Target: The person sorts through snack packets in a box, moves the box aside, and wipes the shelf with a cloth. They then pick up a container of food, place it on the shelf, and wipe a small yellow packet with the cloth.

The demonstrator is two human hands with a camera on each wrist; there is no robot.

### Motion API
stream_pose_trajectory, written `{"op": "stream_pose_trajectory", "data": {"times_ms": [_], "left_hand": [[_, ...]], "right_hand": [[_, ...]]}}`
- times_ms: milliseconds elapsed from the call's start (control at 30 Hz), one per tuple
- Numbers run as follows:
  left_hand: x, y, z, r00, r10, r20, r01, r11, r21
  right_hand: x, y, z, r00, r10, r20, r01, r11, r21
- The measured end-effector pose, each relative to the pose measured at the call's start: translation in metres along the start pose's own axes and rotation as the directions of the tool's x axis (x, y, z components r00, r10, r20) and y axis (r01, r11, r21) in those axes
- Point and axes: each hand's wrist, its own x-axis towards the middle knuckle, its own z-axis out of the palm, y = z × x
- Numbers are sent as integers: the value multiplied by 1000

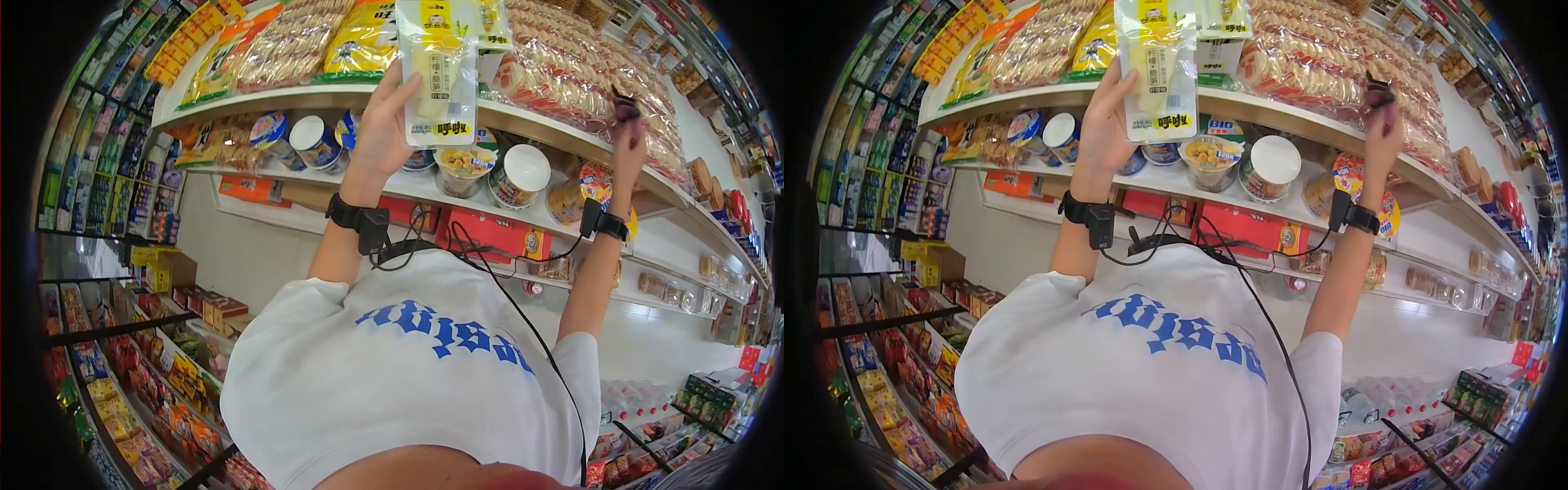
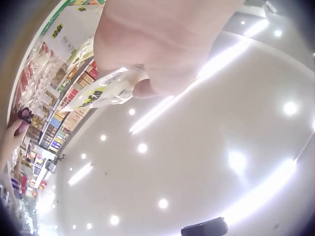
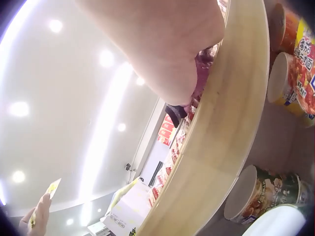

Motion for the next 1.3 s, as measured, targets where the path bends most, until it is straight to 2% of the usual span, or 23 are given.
{"op": "stream_pose_trajectory", "data": {"times_ms": [33,133,200,233,267,300,333,400,500,600,667,733,767,800,867,933,1000,1067,1133,1167,1233,1267,1300], "left_hand": [[-6,-2,0,1000,1,-26,0,1000,31],[-16,-11,0,998,25,-61,-13,982,188],[-23,-20,5,998,31,-53,-20,980,200],[-27,-22,11,999,-27,-37,33,985,171],[-30,-33,10,1000,4,-16,-1,986,169],[-34,-52,6,999,35,4,-35,985,167],[-38,-63,6,997,69,25,-72,984,165],[-45,-55,25,984,45,173,-120,882,455],[-56,-48,23,991,-50,124,-2,923,386],[-68,-44,19,981,-153,119,96,917,387],[-81,-52,8,973,-161,164,54,854,518],[-92,-55,1,978,-204,32,173,892,418],[-99,-52,-10,968,-249,15,230,913,337],[-100,-46,-20,960,-279,17,265,927,264],[-109,-44,-30,963,-261,-62,268,947,176],[-121,-35,-31,945,-304,-118,326,904,279],[-131,-39,-59,931,-363,32,283,776,564],[-132,-30,-44,966,-251,64,195,867,459],[-134,-18,-43,952,-302,-43,301,908,292],[-138,-14,-50,958,-272,-95,288,919,270],[-141,-5,-61,970,-182,-162,218,946,241],[-138,3,-63,976,-123,-178,163,958,236],[-137,8,-67,978,-59,-201,107,966,234]], "right_hand": [[-2,-21,-8,992,119,-41,-108,973,202],[-33,-101,-19,983,101,-152,-38,926,374],[-83,-164,-16,997,-67,36,52,945,322],[-117,-173,-4,962,-259,84,245,957,154],[-134,-208,-3,874,-335,352,209,913,350],[-151,-244,5,754,-482,446,185,807,560],[-171,-259,13,684,-560,468,349,814,464],[-194,-250,26,741,-518,426,276,814,511],[-195,-246,38,790,-464,400,156,783,602],[-179,-252,41,824,-434,363,202,826,527],[-179,-252,49,841,-165,515,-263,707,656],[-180,-250,42,800,-176,574,-119,890,440],[-189,-265,46,849,-382,366,229,889,396],[-196,-277,41,800,-483,356,387,869,310],[-219,-285,39,742,-529,412,376,837,397],[-225,-289,41,730,-516,448,365,848,384],[-221,-289,48,723,-513,462,418,858,299],[-227,-265,73,804,-426,415,274,884,378],[-216,-280,69,696,8,718,-192,965,176],[-220,-245,87,790,14,613,-97,990,102],[-217,-219,94,674,200,711,-584,734,347],[-220,-213,94,535,156,830,-807,387,447],[-231,-255,92,549,212,809,-829,262,494]]}}
